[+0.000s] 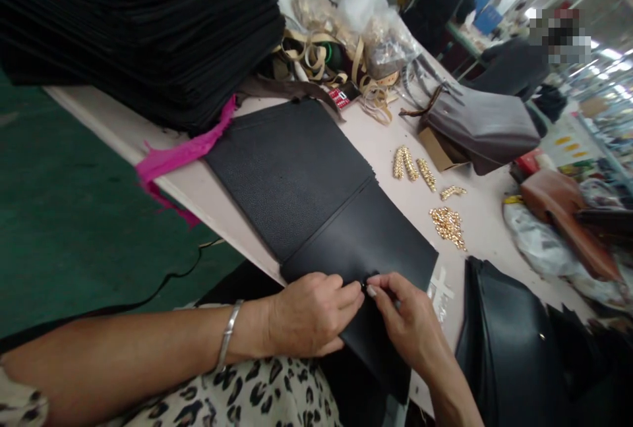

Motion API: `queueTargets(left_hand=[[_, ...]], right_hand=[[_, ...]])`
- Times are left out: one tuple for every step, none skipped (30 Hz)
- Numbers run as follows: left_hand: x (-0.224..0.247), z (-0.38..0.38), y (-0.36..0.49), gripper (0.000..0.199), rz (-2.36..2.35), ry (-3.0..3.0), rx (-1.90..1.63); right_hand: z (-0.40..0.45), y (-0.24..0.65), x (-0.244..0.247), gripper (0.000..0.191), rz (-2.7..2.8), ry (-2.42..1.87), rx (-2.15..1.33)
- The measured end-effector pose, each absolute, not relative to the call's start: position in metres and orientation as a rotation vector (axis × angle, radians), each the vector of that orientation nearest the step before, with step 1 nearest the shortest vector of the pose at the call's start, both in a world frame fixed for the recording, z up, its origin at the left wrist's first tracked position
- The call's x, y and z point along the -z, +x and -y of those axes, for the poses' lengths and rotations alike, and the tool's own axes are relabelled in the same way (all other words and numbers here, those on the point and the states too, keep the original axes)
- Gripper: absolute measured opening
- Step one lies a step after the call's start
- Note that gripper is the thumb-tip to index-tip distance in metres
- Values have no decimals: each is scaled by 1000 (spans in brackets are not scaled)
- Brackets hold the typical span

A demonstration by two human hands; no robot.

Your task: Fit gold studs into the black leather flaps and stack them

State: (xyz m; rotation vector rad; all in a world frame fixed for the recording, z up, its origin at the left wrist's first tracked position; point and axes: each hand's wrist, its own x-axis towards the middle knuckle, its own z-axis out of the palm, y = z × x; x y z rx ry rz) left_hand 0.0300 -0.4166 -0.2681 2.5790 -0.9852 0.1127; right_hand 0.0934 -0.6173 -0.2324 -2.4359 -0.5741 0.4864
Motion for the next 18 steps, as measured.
queueTargets(left_hand=[[269, 417, 29, 60, 976, 2589, -128], [270, 418, 29, 60, 969, 2598, -138], [271, 418, 29, 61, 964, 2602, -141], [271, 418, 29, 61, 965, 2599, -141], [271, 418, 29, 61, 965, 2593, -141], [271, 418, 29, 60, 965, 2588, -144], [271, 417, 29, 60, 964, 2585, -149], [271, 417, 29, 59, 966, 2581, -154], [271, 417, 29, 59, 969, 2578, -160], [271, 417, 30, 58, 970, 2577, -164], [271, 417, 30, 58, 973, 2573, -166], [272, 417, 30, 57, 977, 2566, -164], [272, 417, 30, 56, 981, 2560, -160], [271, 417, 30, 56, 984, 2555, -152], [271, 417, 30, 55, 987, 2551, -145], [270, 417, 30, 54, 991, 2549, -140], [269, 416, 30, 53, 994, 2549, -137], [268, 416, 31, 51, 993, 2550, -137]], right_hand=[[614, 93, 231, 19, 607, -2444, -483], [612, 93, 230, 18, 632, -2454, -484], [611, 94, 229, 18, 651, -2467, -489], [610, 95, 228, 18, 663, -2482, -493], [610, 96, 228, 17, 667, -2496, -499], [609, 97, 228, 17, 666, -2509, -506], [608, 97, 228, 17, 661, -2522, -514], [608, 98, 227, 17, 655, -2534, -525], [607, 98, 227, 17, 648, -2547, -538], [605, 99, 226, 17, 638, -2563, -554], [604, 101, 225, 17, 625, -2578, -574], [603, 102, 223, 17, 612, -2590, -601], [602, 105, 222, 17, 597, -2598, -635], [601, 108, 220, 17, 582, -2602, -676], [599, 111, 219, 17, 571, -2603, -720], [598, 115, 217, 17, 569, -2604, -762], [597, 118, 216, 17, 574, -2612, -796], [595, 122, 216, 15, 584, -2629, -822]])
